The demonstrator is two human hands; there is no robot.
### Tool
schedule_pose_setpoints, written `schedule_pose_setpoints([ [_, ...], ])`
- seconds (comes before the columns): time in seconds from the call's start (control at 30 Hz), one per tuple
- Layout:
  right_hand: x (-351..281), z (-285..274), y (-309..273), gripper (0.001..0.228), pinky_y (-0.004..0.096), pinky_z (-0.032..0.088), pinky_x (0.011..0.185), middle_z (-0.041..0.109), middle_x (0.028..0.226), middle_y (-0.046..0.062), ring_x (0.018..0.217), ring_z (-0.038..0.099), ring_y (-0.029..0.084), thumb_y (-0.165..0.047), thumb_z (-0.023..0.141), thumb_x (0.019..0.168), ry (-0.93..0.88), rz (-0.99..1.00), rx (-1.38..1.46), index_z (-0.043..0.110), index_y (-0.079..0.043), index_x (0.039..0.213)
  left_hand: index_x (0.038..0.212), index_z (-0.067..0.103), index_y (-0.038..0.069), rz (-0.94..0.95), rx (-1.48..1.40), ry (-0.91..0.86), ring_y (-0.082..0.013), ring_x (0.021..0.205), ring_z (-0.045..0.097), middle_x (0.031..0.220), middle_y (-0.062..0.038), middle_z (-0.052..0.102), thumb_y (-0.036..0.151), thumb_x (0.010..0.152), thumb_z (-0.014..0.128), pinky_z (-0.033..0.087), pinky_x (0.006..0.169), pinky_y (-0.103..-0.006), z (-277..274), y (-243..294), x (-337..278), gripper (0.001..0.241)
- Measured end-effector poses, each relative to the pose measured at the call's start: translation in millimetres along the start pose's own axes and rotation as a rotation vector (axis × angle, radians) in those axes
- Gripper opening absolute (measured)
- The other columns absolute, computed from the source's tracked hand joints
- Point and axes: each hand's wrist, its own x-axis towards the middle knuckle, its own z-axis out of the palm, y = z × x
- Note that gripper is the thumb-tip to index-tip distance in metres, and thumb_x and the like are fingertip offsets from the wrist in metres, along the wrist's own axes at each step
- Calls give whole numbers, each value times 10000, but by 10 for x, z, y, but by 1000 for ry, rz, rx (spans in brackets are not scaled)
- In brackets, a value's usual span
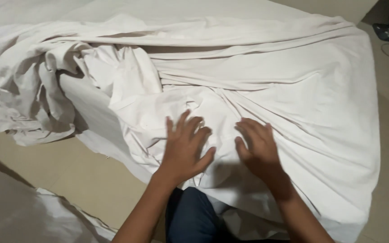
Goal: The person puts a white fitted sheet onto a mattress. They first gather and untangle the crumpled sheet, stretch it over one corner of the mattress, then work around the bed pulling and tucking the elastic edges over the remaining corners and smoothing the fabric over the surface.
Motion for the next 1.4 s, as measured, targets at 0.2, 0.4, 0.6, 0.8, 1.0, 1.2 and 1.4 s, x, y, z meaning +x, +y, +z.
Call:
schedule_pose_setpoints([
  [0.2,-224,-230,435,787,751,332,1025,509,1461,331,1343,470,551,-432,786,765,-41,0,-368,571,-23,1402,1412,606,87,62,-26,-76,-436,1527,299,1595,-193,435,416,928,661,173,1191,-716,726,-10,349,588],
  [0.4,-277,-34,742,1040,745,191,1092,247,1577,332,1440,228,564,-696,702,735,-188,268,-444,410,-63,1508,1466,543,153,-29,119,-160,-451,1508,232,1618,-170,349,499,858,632,138,1121,-766,977,55,456,705],
  [0.6,-299,49,865,1036,714,134,1165,222,1651,284,1517,153,526,-623,725,732,-100,259,-355,357,-125,1564,1470,554,210,-94,88,-147,-449,1510,240,1632,-149,355,488,794,676,181,1110,-779,982,90,546,741],
  [0.8,-90,72,831,1051,728,109,1131,230,1603,285,1469,173,546,-618,759,684,-189,386,-328,366,-127,1526,1463,544,247,-122,84,-172,-443,1501,256,1625,-135,351,502,726,690,193,1088,-786,1035,-21,682,794],
  [1.0,-108,136,939,1076,765,116,1104,274,1549,306,1413,214,583,-646,744,650,-260,368,-364,366,-104,1500,1458,511,239,-127,77,-255,-456,1468,206,1607,-151,303,536,686,712,161,1045,-808,1082,-121,726,851],
  [1.2,-131,283,1058,1133,789,188,1034,339,1550,296,1345,313,569,-667,743,548,-162,313,-404,422,-166,1513,1444,513,221,-112,43,-331,-496,1487,187,1628,-193,291,495,630,758,130,1006,-825,1163,-267,714,893],
  [1.4,13,118,886,1098,765,190,1078,322,1544,273,1396,291,545,-643,748,610,-211,367,-373,361,-161,1518,1447,498,240,-163,15,-326,-442,1473,193,1600,-158,287,423,617,801,149,1052,-795,964,-126,889,902],
])
